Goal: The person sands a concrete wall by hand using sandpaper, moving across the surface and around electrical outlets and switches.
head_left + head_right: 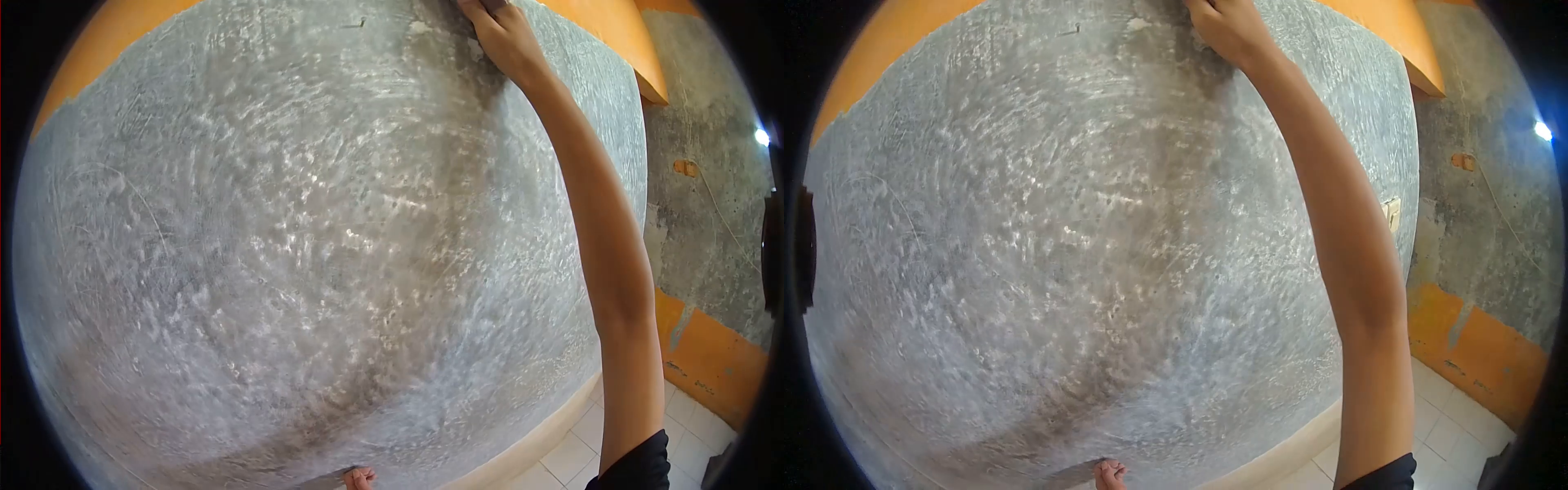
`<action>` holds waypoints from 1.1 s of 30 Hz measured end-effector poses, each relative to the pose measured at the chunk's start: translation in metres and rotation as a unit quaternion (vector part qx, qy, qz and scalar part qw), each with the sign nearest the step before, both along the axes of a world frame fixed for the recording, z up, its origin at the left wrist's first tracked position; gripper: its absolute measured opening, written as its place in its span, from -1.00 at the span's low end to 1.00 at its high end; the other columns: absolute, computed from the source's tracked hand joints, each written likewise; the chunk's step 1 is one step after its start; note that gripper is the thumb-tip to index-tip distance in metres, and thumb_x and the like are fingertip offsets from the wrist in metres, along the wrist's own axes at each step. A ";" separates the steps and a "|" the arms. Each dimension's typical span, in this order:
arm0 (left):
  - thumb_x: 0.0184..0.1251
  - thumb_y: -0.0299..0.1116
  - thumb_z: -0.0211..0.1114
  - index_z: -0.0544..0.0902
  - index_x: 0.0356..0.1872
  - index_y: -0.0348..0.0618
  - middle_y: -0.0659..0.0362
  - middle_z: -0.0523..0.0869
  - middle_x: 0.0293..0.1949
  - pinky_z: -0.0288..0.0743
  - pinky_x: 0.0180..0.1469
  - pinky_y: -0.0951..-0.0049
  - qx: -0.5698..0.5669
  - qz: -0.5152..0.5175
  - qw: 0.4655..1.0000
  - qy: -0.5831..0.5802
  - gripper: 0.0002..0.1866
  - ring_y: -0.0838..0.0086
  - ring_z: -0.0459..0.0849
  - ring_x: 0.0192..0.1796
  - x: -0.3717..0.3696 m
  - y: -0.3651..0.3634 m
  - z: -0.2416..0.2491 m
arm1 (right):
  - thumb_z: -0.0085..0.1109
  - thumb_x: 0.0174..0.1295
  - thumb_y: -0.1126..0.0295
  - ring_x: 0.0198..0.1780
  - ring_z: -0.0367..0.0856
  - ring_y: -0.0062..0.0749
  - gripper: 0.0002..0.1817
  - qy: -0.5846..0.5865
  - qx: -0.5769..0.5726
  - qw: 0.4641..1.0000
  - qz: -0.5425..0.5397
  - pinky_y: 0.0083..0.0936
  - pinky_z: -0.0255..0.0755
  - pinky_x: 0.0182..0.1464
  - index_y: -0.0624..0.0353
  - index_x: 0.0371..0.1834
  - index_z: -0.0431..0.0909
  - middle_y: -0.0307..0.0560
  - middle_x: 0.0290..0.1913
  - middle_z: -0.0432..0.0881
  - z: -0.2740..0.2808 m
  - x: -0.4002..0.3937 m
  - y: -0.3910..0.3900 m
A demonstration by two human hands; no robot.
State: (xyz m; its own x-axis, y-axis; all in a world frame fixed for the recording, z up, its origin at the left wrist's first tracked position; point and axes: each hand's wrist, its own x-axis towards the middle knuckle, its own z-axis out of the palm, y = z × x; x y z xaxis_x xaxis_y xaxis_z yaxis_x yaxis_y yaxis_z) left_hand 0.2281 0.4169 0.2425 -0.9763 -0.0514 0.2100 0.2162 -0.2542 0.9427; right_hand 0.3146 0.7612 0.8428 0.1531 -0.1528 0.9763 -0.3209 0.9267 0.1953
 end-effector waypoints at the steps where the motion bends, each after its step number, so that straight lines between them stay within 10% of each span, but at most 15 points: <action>1: 0.47 -0.13 0.08 0.60 -0.15 -0.26 0.19 0.61 -0.24 0.46 -0.05 0.24 0.004 -0.002 1.000 -0.013 -0.66 0.36 0.58 -0.18 -0.001 -0.002 -0.002 | -0.01 0.46 0.19 0.34 0.42 -0.14 -0.49 -0.005 0.017 1.000 -0.006 -0.36 0.22 0.38 0.26 0.36 0.36 0.16 0.24 0.55 -0.009 -0.003 -0.005; 10: 0.47 -0.14 0.12 0.62 -0.08 -0.24 0.17 0.65 -0.17 0.48 -0.06 0.31 0.025 -0.034 0.998 -0.043 -0.67 0.39 0.61 -0.15 0.002 -0.003 0.006 | -0.03 0.46 0.14 0.32 0.43 0.01 -0.47 0.159 -0.047 0.985 -0.049 -0.34 0.24 0.36 0.31 0.33 0.38 0.22 0.21 0.55 -0.003 0.000 0.020; 13: 0.46 -0.17 0.13 0.61 -0.02 -0.26 0.17 0.65 -0.14 0.50 -0.05 0.33 0.047 -0.031 0.998 -0.035 -0.66 0.39 0.61 -0.14 0.002 -0.001 0.008 | -0.04 0.41 -0.12 0.14 0.60 -0.14 -0.36 -0.033 -0.115 0.990 -0.070 -0.36 0.38 0.23 0.29 0.17 0.55 0.15 0.02 0.69 -0.045 0.007 -0.015; 19: 0.46 -0.19 0.14 0.59 0.09 -0.28 0.13 0.64 -0.05 0.52 -0.04 0.31 0.025 -0.049 0.998 -0.008 -0.61 0.38 0.62 -0.11 -0.004 -0.006 -0.007 | 0.00 0.45 0.07 -0.18 0.65 -0.35 -0.51 -0.066 -0.082 0.993 -0.059 -0.41 0.46 -0.14 0.36 0.06 0.58 0.06 -0.30 0.72 -0.131 0.014 0.006; 26: 0.47 -0.16 0.13 0.60 0.05 -0.27 0.13 0.65 -0.08 0.52 -0.04 0.29 0.052 -0.070 0.995 -0.049 -0.62 0.39 0.61 -0.09 -0.004 -0.013 -0.002 | 0.06 0.42 0.01 -0.13 0.68 -0.20 -0.48 -0.010 -0.178 0.978 -0.107 -0.30 0.49 -0.08 0.27 0.15 0.56 0.18 -0.16 0.72 -0.067 0.026 0.008; 33: 0.49 -0.14 0.11 0.63 -0.09 -0.21 0.19 0.64 -0.18 0.47 -0.06 0.31 0.025 -0.078 0.997 -0.006 -0.68 0.41 0.57 -0.15 0.000 -0.019 0.011 | 0.03 0.45 0.09 -0.45 0.59 -0.28 -0.52 -0.090 -0.065 0.987 -0.116 -0.27 0.41 -0.34 0.40 -0.20 0.64 0.11 -0.55 0.60 -0.119 0.023 0.008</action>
State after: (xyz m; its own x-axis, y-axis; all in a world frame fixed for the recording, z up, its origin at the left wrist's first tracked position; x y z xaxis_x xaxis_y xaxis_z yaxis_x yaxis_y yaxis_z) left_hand 0.2283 0.3983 0.2536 -0.9757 0.0904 0.1996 0.1598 -0.3296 0.9305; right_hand 0.3376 0.7690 0.7234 -0.0494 -0.0344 0.9982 -0.1155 0.9929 0.0285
